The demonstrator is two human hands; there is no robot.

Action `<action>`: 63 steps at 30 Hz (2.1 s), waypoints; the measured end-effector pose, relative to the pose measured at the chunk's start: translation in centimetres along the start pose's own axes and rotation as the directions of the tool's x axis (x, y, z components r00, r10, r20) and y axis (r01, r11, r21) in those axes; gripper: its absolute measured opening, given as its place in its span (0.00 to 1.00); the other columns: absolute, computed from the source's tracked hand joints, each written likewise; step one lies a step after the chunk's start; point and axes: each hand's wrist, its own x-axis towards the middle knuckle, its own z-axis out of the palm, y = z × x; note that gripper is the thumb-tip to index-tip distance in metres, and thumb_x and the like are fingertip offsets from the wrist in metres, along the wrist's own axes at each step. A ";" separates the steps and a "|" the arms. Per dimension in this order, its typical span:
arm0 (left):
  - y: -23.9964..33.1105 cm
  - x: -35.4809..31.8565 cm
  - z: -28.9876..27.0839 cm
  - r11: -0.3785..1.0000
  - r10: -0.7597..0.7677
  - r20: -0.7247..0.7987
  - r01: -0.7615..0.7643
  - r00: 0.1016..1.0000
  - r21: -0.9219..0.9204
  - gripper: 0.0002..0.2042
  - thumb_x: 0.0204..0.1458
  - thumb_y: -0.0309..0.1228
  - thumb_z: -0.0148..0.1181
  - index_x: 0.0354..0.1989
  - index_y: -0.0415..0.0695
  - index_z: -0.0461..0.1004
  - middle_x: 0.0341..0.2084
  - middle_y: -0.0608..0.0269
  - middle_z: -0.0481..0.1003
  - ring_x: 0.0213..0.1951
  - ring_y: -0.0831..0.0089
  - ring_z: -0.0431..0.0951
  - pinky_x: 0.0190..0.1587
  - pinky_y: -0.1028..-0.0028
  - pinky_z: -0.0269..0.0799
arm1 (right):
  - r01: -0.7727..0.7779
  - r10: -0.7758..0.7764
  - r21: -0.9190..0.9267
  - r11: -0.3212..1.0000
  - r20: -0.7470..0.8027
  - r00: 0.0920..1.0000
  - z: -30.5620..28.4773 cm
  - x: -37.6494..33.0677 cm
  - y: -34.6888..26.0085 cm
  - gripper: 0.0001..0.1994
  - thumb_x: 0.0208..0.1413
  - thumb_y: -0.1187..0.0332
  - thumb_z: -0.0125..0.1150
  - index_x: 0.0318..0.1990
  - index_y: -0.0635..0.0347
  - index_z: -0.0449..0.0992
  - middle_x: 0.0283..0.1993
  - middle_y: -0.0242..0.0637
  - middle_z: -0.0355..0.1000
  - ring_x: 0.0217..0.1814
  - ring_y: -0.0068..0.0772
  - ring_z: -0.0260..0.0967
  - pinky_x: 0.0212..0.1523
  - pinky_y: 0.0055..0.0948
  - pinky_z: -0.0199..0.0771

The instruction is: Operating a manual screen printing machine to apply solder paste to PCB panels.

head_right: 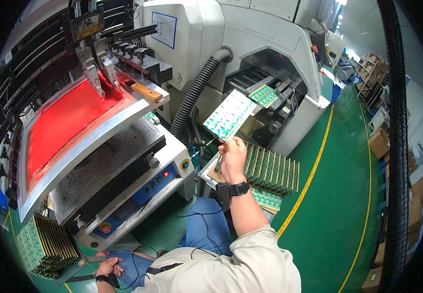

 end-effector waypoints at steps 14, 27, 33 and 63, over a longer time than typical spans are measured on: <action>0.0 0.1 0.0 1.000 -0.024 -0.012 0.024 1.000 -0.014 0.19 0.65 0.43 0.51 0.49 0.39 0.74 0.22 0.47 0.80 0.17 0.61 0.78 0.21 0.64 0.77 | 0.020 -0.020 -0.078 0.997 -0.003 1.000 -1.2 2.0 -1.3 0.04 0.60 0.74 0.50 0.36 0.59 0.72 0.33 0.35 0.76 0.27 0.20 0.68 0.30 0.23 0.69; -0.7 0.9 -1.0 0.999 -0.008 0.042 0.010 0.999 -0.046 0.20 0.64 0.45 0.52 0.50 0.38 0.73 0.23 0.46 0.80 0.18 0.60 0.79 0.23 0.63 0.78 | 0.062 -0.071 -0.208 0.976 -0.037 0.997 -3.9 8.6 -4.2 0.05 0.59 0.69 0.51 0.34 0.56 0.73 0.33 0.33 0.76 0.27 0.21 0.68 0.29 0.22 0.69; -0.3 0.6 -0.9 0.999 -0.032 0.054 0.033 0.998 -0.023 0.20 0.65 0.45 0.51 0.50 0.38 0.73 0.24 0.46 0.80 0.18 0.60 0.79 0.23 0.63 0.78 | 0.007 -0.019 -0.184 0.983 -0.063 0.998 -5.8 11.1 -5.1 0.06 0.61 0.67 0.52 0.38 0.57 0.74 0.35 0.34 0.76 0.28 0.22 0.69 0.29 0.23 0.69; -0.7 1.6 -1.2 1.000 -0.001 0.040 0.001 0.999 -0.006 0.19 0.67 0.42 0.48 0.52 0.37 0.71 0.24 0.46 0.80 0.19 0.60 0.79 0.24 0.64 0.78 | -0.030 0.021 -0.034 0.999 -0.244 0.970 -9.7 21.8 -3.9 0.09 0.67 0.62 0.52 0.45 0.55 0.74 0.36 0.31 0.77 0.27 0.22 0.69 0.28 0.25 0.71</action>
